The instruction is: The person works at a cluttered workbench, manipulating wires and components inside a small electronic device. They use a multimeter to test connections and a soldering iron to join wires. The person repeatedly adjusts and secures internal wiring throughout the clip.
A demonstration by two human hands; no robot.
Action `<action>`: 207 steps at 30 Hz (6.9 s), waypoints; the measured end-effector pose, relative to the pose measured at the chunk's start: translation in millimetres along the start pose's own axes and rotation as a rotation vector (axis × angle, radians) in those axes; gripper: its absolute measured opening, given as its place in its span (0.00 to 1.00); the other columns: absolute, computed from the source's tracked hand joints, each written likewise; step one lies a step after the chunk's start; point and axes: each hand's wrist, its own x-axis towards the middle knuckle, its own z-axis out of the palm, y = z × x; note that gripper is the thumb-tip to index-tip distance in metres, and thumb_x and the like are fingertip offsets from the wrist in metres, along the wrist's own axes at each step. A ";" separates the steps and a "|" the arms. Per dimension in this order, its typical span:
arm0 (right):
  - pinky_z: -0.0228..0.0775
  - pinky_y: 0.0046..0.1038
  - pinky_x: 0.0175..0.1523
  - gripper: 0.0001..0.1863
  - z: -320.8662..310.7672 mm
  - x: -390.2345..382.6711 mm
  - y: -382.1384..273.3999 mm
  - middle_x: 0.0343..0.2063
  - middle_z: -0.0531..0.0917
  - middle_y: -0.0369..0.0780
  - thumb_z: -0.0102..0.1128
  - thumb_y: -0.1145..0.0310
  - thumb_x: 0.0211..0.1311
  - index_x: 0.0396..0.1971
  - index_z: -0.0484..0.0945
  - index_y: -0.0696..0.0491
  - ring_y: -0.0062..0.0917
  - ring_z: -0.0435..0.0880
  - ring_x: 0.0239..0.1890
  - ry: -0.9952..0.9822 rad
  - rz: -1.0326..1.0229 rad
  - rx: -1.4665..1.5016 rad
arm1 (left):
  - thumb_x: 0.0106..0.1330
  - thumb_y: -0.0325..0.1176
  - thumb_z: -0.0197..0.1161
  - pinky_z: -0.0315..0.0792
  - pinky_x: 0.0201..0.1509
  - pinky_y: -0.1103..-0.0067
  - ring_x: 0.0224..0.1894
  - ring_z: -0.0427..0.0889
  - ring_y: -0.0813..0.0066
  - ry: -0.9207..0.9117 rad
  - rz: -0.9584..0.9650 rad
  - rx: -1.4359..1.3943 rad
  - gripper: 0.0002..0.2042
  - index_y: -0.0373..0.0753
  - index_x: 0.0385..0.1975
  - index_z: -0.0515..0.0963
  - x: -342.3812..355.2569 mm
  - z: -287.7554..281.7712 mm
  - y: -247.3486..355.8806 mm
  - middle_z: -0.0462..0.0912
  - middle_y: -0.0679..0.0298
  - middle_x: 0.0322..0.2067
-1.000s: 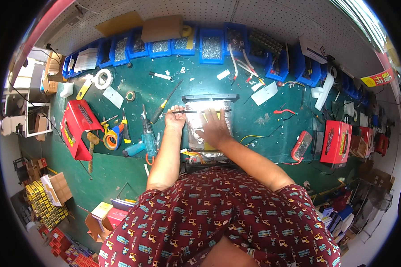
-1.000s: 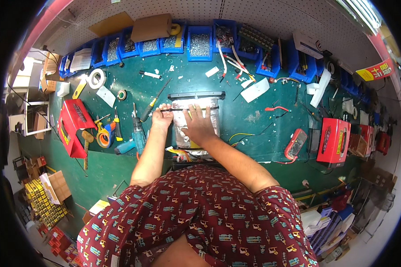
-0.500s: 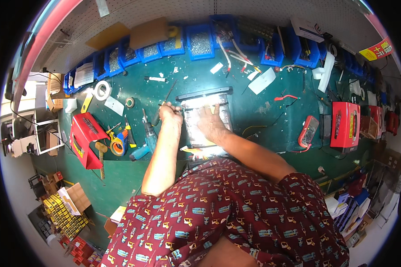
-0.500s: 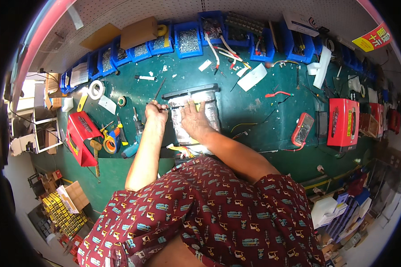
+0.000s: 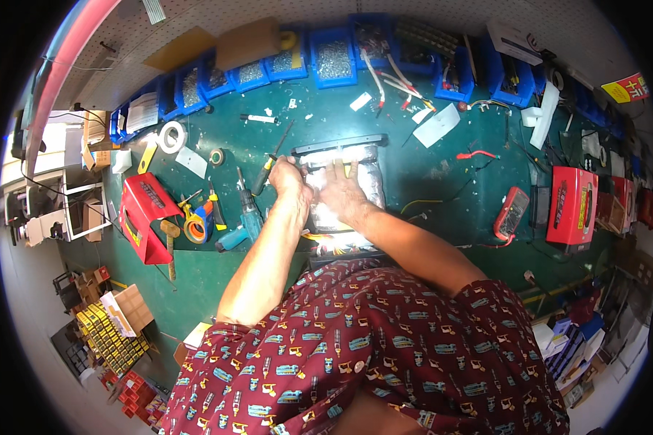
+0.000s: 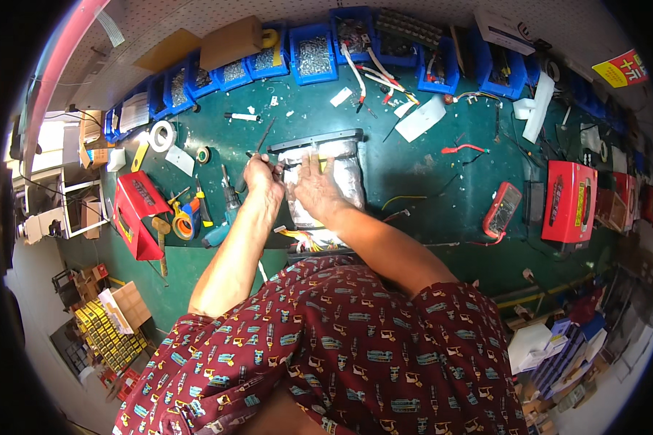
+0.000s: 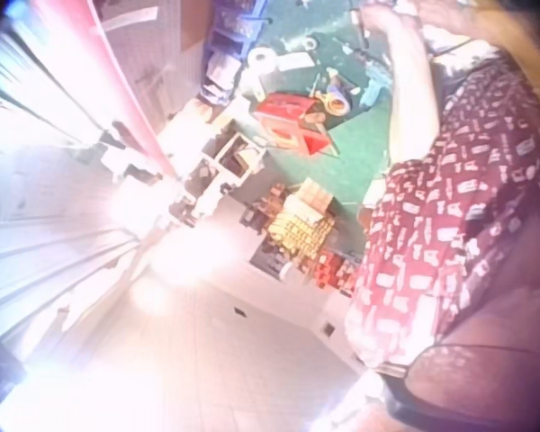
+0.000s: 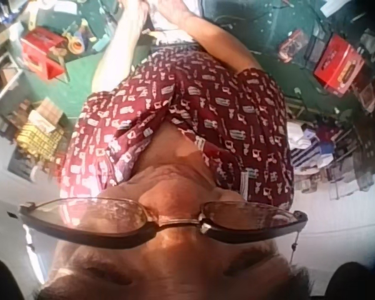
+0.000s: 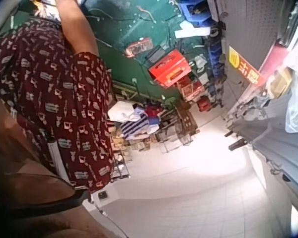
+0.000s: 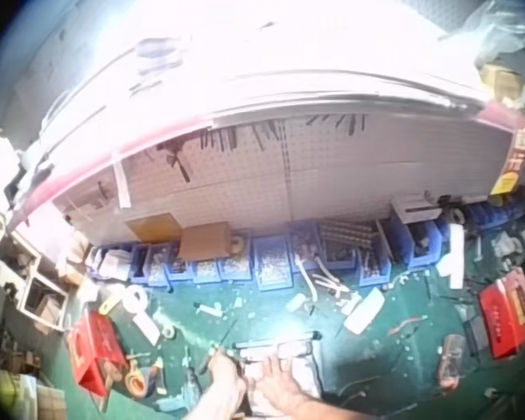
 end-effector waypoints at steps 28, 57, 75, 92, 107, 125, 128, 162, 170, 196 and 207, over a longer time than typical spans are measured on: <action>0.40 0.66 0.73 0.51 4.8 11.2 -18.1 0.75 0.52 0.51 0.72 0.48 0.52 0.72 0.59 0.57 0.48 0.48 0.78 -0.114 0.049 0.119 | 0.77 0.41 0.47 0.70 0.31 0.71 0.21 0.65 0.74 -0.058 -0.323 -0.577 0.14 0.44 0.27 0.68 106.9 -37.8 -22.9 0.65 0.69 0.19; 0.39 0.62 0.75 0.46 2.5 -41.7 -9.3 0.74 0.52 0.54 0.75 0.58 0.49 0.68 0.65 0.57 0.51 0.43 0.78 -0.015 -0.070 0.267 | 0.69 0.42 0.60 0.75 0.54 0.64 0.47 0.85 0.54 -0.620 0.598 1.124 0.19 0.32 0.50 0.79 29.8 -211.3 -70.0 0.86 0.47 0.41; 0.39 0.77 0.68 0.48 7.5 -30.8 -44.3 0.77 0.46 0.51 0.74 0.52 0.53 0.71 0.61 0.54 0.47 0.36 0.79 -0.194 0.148 0.127 | 0.62 0.36 0.57 0.77 0.54 0.57 0.48 0.83 0.42 -0.747 0.301 1.677 0.16 0.26 0.36 0.81 -6.7 -158.5 -21.4 0.82 0.35 0.40; 0.47 0.72 0.67 0.49 -0.1 -37.7 -34.9 0.77 0.48 0.45 0.76 0.49 0.49 0.71 0.63 0.50 0.44 0.45 0.78 -0.102 0.080 0.176 | 0.63 0.33 0.53 0.75 0.52 0.53 0.45 0.83 0.40 -0.654 0.390 1.717 0.13 0.30 0.36 0.82 -16.9 -176.2 -29.2 0.83 0.38 0.36; 0.70 0.42 0.61 0.18 9.9 -19.9 17.6 0.52 0.83 0.49 0.61 0.74 0.57 0.48 0.82 0.58 0.45 0.80 0.55 0.406 -0.127 0.449 | 0.58 0.35 0.73 0.75 0.44 0.57 0.42 0.81 0.48 0.226 0.689 1.210 0.16 0.38 0.36 0.71 23.3 -279.0 -61.1 0.81 0.53 0.38; 0.75 0.42 0.50 0.14 -66.6 111.9 -41.2 0.38 0.86 0.52 0.65 0.63 0.63 0.43 0.83 0.56 0.47 0.85 0.44 -0.062 -0.276 0.424 | 0.64 0.32 0.64 0.76 0.45 0.54 0.41 0.84 0.43 0.074 0.590 1.331 0.12 0.38 0.41 0.70 42.1 -308.9 -56.1 0.82 0.48 0.40; 0.75 0.42 0.46 0.13 -71.0 112.0 -35.8 0.35 0.85 0.52 0.65 0.62 0.64 0.40 0.82 0.57 0.47 0.84 0.41 -0.101 -0.182 0.496 | 0.61 0.32 0.67 0.76 0.45 0.56 0.40 0.85 0.45 0.047 0.521 1.300 0.15 0.38 0.44 0.72 40.0 -311.2 -59.6 0.85 0.50 0.35; 0.66 0.24 0.27 0.14 -83.3 105.7 -18.8 0.17 0.81 0.34 0.67 0.67 0.64 0.20 0.81 0.57 0.15 0.75 0.20 -0.127 0.013 0.749 | 0.63 0.37 0.65 0.74 0.49 0.60 0.46 0.86 0.53 -0.486 0.899 1.368 0.20 0.31 0.50 0.77 67.3 -161.1 -39.0 0.86 0.49 0.43; 0.75 0.28 0.29 0.12 -55.1 116.6 -0.8 0.17 0.84 0.39 0.69 0.67 0.59 0.20 0.83 0.58 0.20 0.82 0.20 0.071 0.083 0.813 | 0.69 0.25 0.55 0.84 0.44 0.77 0.45 0.87 0.68 -0.584 0.739 1.314 0.09 0.36 0.44 0.81 33.0 -155.8 -11.1 0.86 0.61 0.43; 0.76 0.37 0.50 0.21 -7.2 63.6 -116.9 0.37 0.87 0.51 0.75 0.58 0.53 0.42 0.85 0.57 0.42 0.87 0.43 -0.549 -0.316 0.318 | 0.66 0.43 0.62 0.74 0.51 0.59 0.45 0.85 0.46 -0.686 0.489 1.449 0.20 0.35 0.50 0.78 -14.4 -289.0 -47.2 0.86 0.46 0.41; 0.76 0.40 0.49 0.19 2.1 65.0 -114.9 0.34 0.86 0.54 0.68 0.57 0.60 0.36 0.84 0.62 0.46 0.86 0.41 -0.407 -0.262 0.283 | 0.65 0.41 0.64 0.78 0.46 0.62 0.44 0.85 0.50 -0.663 0.549 1.379 0.16 0.38 0.47 0.80 -13.8 -268.2 -60.3 0.86 0.49 0.41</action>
